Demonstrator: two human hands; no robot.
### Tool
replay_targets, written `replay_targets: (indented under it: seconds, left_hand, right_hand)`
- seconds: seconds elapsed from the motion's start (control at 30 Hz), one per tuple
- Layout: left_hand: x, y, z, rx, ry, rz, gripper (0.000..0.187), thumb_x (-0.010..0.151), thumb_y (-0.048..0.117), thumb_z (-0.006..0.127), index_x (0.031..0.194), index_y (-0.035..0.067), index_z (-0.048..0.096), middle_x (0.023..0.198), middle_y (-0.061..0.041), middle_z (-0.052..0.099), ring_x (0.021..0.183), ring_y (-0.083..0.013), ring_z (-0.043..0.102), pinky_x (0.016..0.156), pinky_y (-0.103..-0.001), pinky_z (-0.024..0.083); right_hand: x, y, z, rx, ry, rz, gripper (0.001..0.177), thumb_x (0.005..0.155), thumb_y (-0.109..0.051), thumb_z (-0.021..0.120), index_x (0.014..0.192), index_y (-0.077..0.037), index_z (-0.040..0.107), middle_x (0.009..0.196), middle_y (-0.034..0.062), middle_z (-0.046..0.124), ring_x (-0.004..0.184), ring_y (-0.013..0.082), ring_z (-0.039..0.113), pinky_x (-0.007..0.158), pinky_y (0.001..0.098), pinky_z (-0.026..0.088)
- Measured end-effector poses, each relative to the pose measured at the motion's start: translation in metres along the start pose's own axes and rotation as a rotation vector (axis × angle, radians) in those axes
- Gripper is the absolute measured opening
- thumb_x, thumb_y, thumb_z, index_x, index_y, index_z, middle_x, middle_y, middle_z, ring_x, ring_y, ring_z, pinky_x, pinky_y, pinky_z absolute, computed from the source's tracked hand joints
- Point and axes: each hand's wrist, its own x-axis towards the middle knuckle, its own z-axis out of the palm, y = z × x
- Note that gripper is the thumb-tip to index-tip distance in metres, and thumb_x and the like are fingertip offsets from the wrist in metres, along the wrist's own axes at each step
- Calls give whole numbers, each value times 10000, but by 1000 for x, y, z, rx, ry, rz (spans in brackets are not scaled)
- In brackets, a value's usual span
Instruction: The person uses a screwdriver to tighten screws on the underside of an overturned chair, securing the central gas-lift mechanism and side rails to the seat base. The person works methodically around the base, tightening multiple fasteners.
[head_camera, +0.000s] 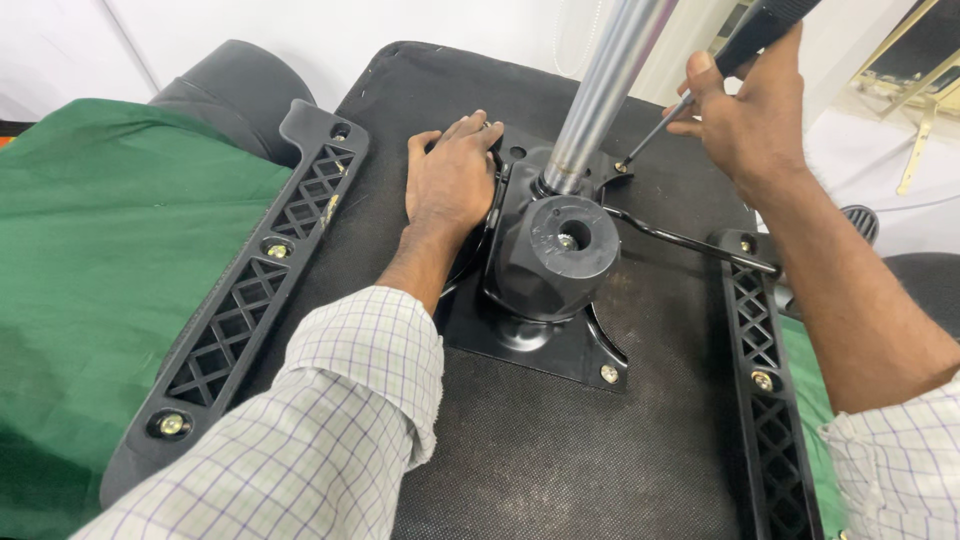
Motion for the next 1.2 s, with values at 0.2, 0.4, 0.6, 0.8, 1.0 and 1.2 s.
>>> replay_targets:
  seconds: [0.2, 0.4, 0.6, 0.8, 1.0, 1.2]
  left_hand:
    - [1, 2, 1, 5, 15, 9, 415, 996, 156, 503, 1401, 187, 589, 1528, -22, 500, 1416, -150, 436, 1157, -476, 245]
    - [-2, 3, 0, -8, -2, -6, 409, 1005, 153, 494, 1401, 187, 591, 1529, -16, 505, 1416, -135, 437, 1165, -465, 242]
    - [0, 1, 4, -10, -11, -20, 412, 1009, 159, 478, 1405, 195, 582, 1531, -9, 497, 1420, -130, 426, 1169, -457, 230]
    - [1, -2, 4, 12, -9, 13, 417, 1008, 160, 489, 1414, 180, 580, 1536, -25, 492, 1423, -139, 427, 1157, -468, 241]
    - [1, -2, 6, 9, 14, 9, 409, 999, 171, 508, 1399, 187, 587, 1523, -20, 501, 1417, -143, 429, 1153, -468, 244]
    - [2, -3, 6, 12, 34, 28, 402, 997, 177, 527, 1394, 183, 592, 1511, -18, 514, 1414, -141, 437, 1149, -466, 255]
  right_hand:
    - [-5, 12, -7, 21, 30, 35, 501, 1181, -7, 557, 1525, -46, 195, 1287, 171, 624, 1146, 257, 753, 875, 413, 675]
    - [-11, 9, -6, 74, 29, 34, 576, 1177, -22, 559, 1554, -57, 125, 1329, 195, 620, 1110, 257, 770, 868, 396, 679]
    - [-14, -7, 4, -15, 131, 24, 722, 1101, -135, 740, 1534, -16, 175, 1252, 204, 633, 894, 217, 787, 694, 314, 656]
    - [1, 0, 21, -94, 196, 17, 596, 1081, -233, 822, 1394, 28, 387, 1110, 187, 642, 821, 188, 766, 613, 279, 639]
    - [12, 16, 38, 72, 217, 102, 530, 1087, -55, 632, 1503, -63, 303, 1234, 155, 675, 1013, 198, 792, 779, 342, 630]
    - [9, 15, 23, 243, 193, 259, 402, 1145, -146, 513, 1495, -90, 323, 1235, 137, 634, 1036, 232, 784, 879, 385, 627]
